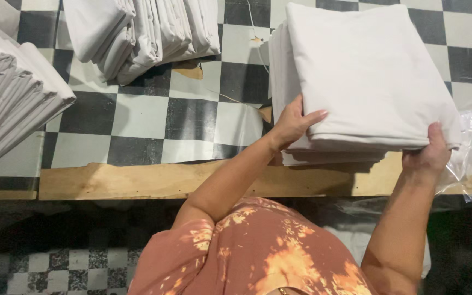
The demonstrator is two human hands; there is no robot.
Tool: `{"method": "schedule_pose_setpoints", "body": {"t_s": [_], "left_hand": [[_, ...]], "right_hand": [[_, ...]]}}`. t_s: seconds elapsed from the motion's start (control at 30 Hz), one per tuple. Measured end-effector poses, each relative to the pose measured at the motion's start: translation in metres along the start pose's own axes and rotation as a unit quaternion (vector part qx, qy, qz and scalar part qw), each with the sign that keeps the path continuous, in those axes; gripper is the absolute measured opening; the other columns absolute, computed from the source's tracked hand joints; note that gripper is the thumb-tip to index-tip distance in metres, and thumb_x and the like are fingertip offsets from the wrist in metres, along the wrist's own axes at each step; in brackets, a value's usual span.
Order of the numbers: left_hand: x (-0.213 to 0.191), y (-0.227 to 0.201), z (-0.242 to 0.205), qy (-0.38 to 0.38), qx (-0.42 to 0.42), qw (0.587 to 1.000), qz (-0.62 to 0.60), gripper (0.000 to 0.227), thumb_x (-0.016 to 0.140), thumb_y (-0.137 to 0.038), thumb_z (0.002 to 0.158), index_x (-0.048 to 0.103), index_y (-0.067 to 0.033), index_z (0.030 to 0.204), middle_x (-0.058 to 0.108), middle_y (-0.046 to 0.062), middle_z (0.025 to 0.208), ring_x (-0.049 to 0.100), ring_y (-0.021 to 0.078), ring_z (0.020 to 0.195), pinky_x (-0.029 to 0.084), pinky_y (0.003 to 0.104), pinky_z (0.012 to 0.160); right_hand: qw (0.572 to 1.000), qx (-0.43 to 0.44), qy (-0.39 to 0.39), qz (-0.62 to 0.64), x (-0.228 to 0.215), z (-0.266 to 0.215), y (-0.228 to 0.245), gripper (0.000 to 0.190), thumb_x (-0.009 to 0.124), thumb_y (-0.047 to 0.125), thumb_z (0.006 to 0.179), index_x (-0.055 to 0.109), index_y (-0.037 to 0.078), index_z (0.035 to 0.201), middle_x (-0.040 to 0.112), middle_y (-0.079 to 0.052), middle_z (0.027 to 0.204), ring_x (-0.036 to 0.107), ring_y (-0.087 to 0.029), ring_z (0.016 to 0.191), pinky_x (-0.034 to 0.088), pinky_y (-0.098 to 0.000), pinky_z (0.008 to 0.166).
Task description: The person wraps a stack of folded white garments in a clear plastic bag on a wooden table. They smooth the fabric, fold the plastic over the stack, and seal the edges by hand. The wrapped package is then moved to a pile of similar items.
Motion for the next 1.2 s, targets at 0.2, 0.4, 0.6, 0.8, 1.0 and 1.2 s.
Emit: {"method": "schedule_pose_setpoints", "body": {"t_s": [0.2, 0.4, 0.6, 0.8, 1.0, 1.2], "left_hand": [[-0.031, 0.061, -0.045, -0.032, -0.036, 0.989, 0.14, 0.082, 0.075, -0.023, 0.087, 0.033, 0.0008, 0.153, 0.059, 0.019, 0.14, 0.059, 0.0261, 0.129, 0.045, 0.037, 0.11], [-0.041, 0.087, -0.059, -0.022, -0.046, 0.984, 0.17, 0.093, 0.078, -0.029, 0.089, 0.024, -0.0008, 0.159, 0.053, 0.025, 0.148, 0.053, 0.0312, 0.136, 0.041, 0.039, 0.114], [-0.037, 0.09, -0.069, -0.027, -0.094, 0.978, 0.184, 0.096, 0.073, -0.041, 0.09, 0.019, -0.0051, 0.162, 0.059, 0.026, 0.141, 0.061, 0.032, 0.126, 0.048, 0.038, 0.106], [-0.05, 0.08, -0.087, -0.09, -0.099, 0.957, 0.257, 0.077, 0.075, -0.041, 0.089, 0.048, -0.0048, 0.151, 0.073, 0.019, 0.109, 0.071, 0.0267, 0.096, 0.056, 0.038, 0.086], [-0.078, 0.102, -0.09, -0.132, 0.012, 0.961, 0.243, 0.07, 0.074, -0.035, 0.093, 0.047, 0.0012, 0.146, 0.059, 0.015, 0.13, 0.064, 0.0267, 0.115, 0.052, 0.037, 0.098], [-0.059, 0.15, -0.088, -0.034, -0.065, 0.994, 0.086, 0.067, 0.072, -0.011, 0.088, 0.044, 0.0009, 0.148, 0.048, 0.014, 0.129, 0.063, 0.0239, 0.111, 0.054, 0.037, 0.097]], "right_hand": [[0.989, 0.045, -0.135, -0.047, -0.042, -0.043, -0.057, 0.047, 0.049, 0.018, 0.108, 0.041, 0.003, 0.152, 0.054, -0.017, 0.15, 0.057, -0.033, 0.138, 0.047, -0.0477, 0.113], [0.991, 0.021, -0.129, 0.006, -0.058, -0.063, -0.075, 0.045, 0.049, 0.016, 0.111, 0.043, 0.002, 0.154, 0.057, -0.017, 0.15, 0.063, -0.032, 0.134, 0.051, -0.0502, 0.11], [0.974, -0.029, -0.217, -0.063, -0.057, -0.07, -0.034, 0.043, 0.05, 0.014, 0.107, 0.044, -0.002, 0.147, 0.062, -0.021, 0.141, 0.07, -0.033, 0.128, 0.056, -0.0479, 0.105], [0.831, -0.04, -0.397, -0.389, -0.1, -0.067, -0.022, 0.079, 0.072, 0.008, 0.1, 0.015, -0.005, 0.153, 0.035, -0.03, 0.15, 0.046, -0.039, 0.136, 0.042, -0.0414, 0.112], [0.769, -0.211, -0.179, -0.576, 0.092, -0.096, -0.02, 0.088, 0.074, -0.001, 0.102, 0.015, 0.002, 0.168, 0.021, -0.023, 0.174, 0.024, -0.034, 0.162, 0.024, -0.0481, 0.13], [0.515, -0.159, 0.101, -0.836, 0.292, -0.118, -0.134, 0.098, 0.09, 0.039, 0.071, 0.039, -0.005, 0.142, 0.042, -0.029, 0.14, 0.039, -0.049, 0.128, 0.033, -0.0604, 0.102]]}}
Point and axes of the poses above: each hand's wrist, its own z-axis towards the middle knuckle, its own x-axis out of the palm, y = z × x, the point moved 9 cm from there along z, towards the middle knuckle
